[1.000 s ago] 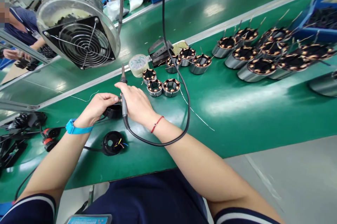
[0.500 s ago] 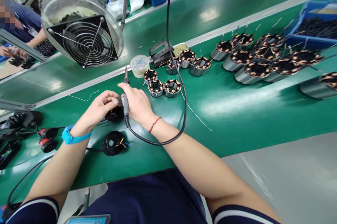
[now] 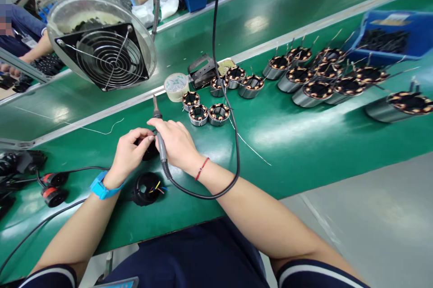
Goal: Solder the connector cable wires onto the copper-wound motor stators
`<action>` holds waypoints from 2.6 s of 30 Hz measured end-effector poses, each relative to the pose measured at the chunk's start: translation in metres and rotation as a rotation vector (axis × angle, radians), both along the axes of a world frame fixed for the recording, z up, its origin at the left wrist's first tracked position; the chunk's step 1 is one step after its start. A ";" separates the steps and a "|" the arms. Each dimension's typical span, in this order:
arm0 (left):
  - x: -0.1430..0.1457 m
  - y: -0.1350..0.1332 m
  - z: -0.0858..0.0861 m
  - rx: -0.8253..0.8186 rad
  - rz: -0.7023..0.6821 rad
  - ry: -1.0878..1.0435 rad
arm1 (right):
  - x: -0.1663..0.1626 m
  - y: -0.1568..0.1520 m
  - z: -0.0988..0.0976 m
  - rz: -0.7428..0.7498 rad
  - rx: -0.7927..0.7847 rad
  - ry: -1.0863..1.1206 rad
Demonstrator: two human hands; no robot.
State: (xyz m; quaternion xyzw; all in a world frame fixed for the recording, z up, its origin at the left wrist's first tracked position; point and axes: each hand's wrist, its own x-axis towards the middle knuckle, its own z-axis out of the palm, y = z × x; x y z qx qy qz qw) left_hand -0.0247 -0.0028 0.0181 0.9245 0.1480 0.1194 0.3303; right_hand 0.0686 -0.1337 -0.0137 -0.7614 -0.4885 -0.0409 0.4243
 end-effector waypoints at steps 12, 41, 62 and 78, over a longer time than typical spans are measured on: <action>0.015 0.025 0.001 0.287 0.136 0.030 | 0.013 -0.019 0.030 -0.194 -0.041 -0.209; -0.032 -0.010 0.033 -0.025 -0.496 0.145 | 0.015 -0.189 0.007 -0.221 -0.482 -0.096; -0.049 -0.006 0.083 0.558 -0.234 0.003 | 0.004 -0.120 0.063 0.084 -0.091 -0.094; -0.087 0.016 0.026 -0.299 -0.026 0.168 | 0.053 -0.055 0.022 0.061 -0.444 -0.491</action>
